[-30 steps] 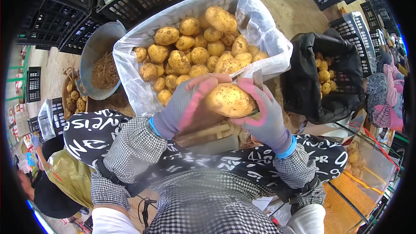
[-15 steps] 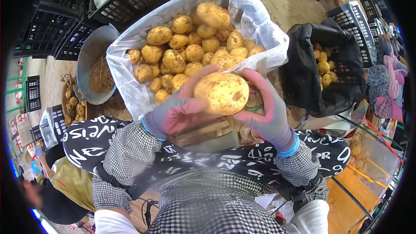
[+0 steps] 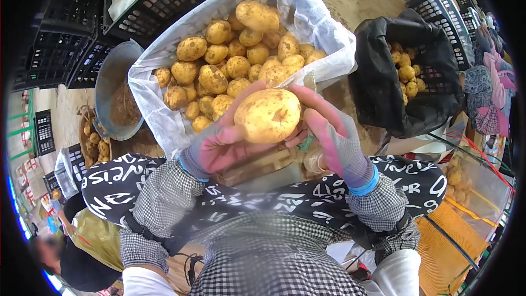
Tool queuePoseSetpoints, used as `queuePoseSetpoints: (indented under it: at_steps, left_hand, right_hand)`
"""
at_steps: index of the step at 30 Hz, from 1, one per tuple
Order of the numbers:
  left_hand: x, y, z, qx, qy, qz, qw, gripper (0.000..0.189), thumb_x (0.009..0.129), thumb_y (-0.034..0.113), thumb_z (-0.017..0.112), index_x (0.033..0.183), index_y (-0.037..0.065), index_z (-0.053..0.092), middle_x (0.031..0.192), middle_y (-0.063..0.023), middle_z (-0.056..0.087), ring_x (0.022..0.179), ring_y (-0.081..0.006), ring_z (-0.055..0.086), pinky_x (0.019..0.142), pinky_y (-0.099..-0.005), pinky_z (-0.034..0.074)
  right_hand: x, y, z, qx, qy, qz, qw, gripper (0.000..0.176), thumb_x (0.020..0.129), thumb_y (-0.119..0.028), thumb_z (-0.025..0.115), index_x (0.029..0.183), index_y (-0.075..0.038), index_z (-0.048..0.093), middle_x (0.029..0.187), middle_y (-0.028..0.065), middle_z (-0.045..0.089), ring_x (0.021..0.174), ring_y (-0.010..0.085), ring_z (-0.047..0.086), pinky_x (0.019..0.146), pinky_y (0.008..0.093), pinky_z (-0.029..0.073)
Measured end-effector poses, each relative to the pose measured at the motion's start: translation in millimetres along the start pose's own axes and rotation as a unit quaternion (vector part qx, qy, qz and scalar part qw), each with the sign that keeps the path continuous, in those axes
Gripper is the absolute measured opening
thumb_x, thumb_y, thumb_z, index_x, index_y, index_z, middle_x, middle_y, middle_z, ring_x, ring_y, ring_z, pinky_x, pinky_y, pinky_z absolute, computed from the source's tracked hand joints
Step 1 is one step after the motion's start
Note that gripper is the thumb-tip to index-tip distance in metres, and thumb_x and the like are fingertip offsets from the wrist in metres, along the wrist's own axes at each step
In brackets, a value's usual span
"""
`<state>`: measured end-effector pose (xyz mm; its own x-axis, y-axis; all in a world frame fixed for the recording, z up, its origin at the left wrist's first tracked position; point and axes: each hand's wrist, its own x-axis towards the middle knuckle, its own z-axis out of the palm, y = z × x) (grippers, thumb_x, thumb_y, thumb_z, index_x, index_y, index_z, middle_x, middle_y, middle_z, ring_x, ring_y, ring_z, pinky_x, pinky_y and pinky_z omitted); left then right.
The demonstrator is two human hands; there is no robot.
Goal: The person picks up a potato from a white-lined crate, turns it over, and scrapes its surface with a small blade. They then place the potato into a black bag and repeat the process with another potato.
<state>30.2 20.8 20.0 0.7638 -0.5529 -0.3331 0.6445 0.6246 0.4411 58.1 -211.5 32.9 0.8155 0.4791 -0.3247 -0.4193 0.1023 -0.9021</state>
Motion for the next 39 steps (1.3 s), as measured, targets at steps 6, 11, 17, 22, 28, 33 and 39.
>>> queuePoseSetpoints:
  at_steps: [6, 11, 17, 22, 28, 33, 39]
  left_hand:
    - [0.5, 0.1, -2.1, 0.005, -0.016, 0.008, 1.0, 0.109, 0.078, 0.036, 0.082, 0.158, 0.019, 0.009, 0.159, -0.0092, 0.023, 0.145, -0.0282, 0.031, 0.117, -0.0477, 0.034]
    - [0.7, 1.9, -0.5, 0.017, -0.024, 0.015, 0.999, 0.109, 0.079, 0.037, 0.081, 0.158, 0.019, 0.009, 0.158, -0.0094, 0.023, 0.145, -0.0285, 0.031, 0.118, -0.0495, 0.031]
    - [2.9, -9.6, -21.5, 0.021, -0.071, 0.038, 0.997, 0.103, 0.084, 0.038, 0.077, 0.158, 0.019, 0.008, 0.157, -0.01, 0.025, 0.145, -0.0289, 0.031, 0.118, -0.0535, 0.029]
    - [2.6, -2.4, -8.9, 0.007, -0.014, 0.035, 0.999, 0.101, 0.082, 0.02, 0.079, 0.158, 0.015, 0.012, 0.154, -0.0112, 0.03, 0.143, -0.0274, 0.033, 0.118, -0.0483, 0.031]
    - [5.6, -2.3, 3.1, 0.142, 0.048, 0.112, 0.982, 0.107, 0.071, 0.005, 0.084, 0.156, 0.009, 0.019, 0.153, -0.0122, 0.033, 0.141, -0.0249, 0.036, 0.117, -0.0391, 0.032]
    - [6.7, -11.8, 6.2, 0.434, 0.083, 0.185, 0.878, 0.113, 0.064, 0.017, 0.09, 0.154, 0.004, 0.023, 0.152, -0.0119, 0.034, 0.142, -0.0245, 0.035, 0.118, -0.0367, 0.025]
    - [5.8, -16.0, -0.8, 0.457, 0.064, 0.168, 0.871, 0.099, 0.077, 0.018, 0.084, 0.154, 0.0, 0.023, 0.156, -0.0144, 0.03, 0.142, -0.0231, 0.034, 0.117, -0.0351, 0.027]
  right_hand:
    - [-10.3, -0.9, -2.4, -0.177, 0.089, -0.176, 0.964, 0.053, 0.101, -0.004, 0.037, 0.153, 0.001, 0.027, 0.093, 0.0076, 0.063, 0.066, 0.0076, 0.052, 0.06, 0.0221, 0.044]
    - [-15.9, -12.7, 1.5, -0.209, 0.007, -0.157, 0.965, 0.051, 0.1, -0.003, 0.042, 0.15, 0.002, 0.034, 0.082, 0.0046, 0.061, 0.065, 0.007, 0.053, 0.064, 0.0228, 0.046]
    - [-16.6, -15.8, -2.9, -0.224, -0.058, -0.109, 0.967, 0.046, 0.095, 0.005, 0.048, 0.141, -0.003, 0.053, 0.108, 0.007, 0.069, 0.069, 0.0062, 0.058, 0.064, 0.0222, 0.049]
    - [-15.6, -12.4, -3.1, -0.171, -0.051, -0.088, 0.98, 0.047, 0.095, 0.005, 0.05, 0.141, -0.003, 0.053, 0.102, 0.0035, 0.069, 0.069, 0.0058, 0.059, 0.063, 0.0222, 0.049]
    - [-6.0, -9.8, -8.4, -0.033, 0.106, -0.046, 0.993, 0.046, 0.101, -0.017, 0.054, 0.142, 0.002, 0.046, 0.096, 0.0066, 0.067, 0.052, 0.0042, 0.047, 0.051, 0.0199, 0.041]
    - [6.7, 17.3, 8.4, -0.028, 0.019, -0.036, 0.999, 0.06, 0.091, -0.017, 0.069, 0.142, 0.0, 0.043, 0.12, 0.009, 0.06, 0.106, 0.0152, 0.059, 0.09, 0.0297, 0.05]
    - [10.9, 16.5, 11.0, -0.012, 0.083, 0.044, 0.995, 0.058, 0.097, -0.043, 0.055, 0.134, 0.003, 0.05, 0.113, 0.0081, 0.065, 0.094, 0.0128, 0.064, 0.08, 0.0251, 0.053]
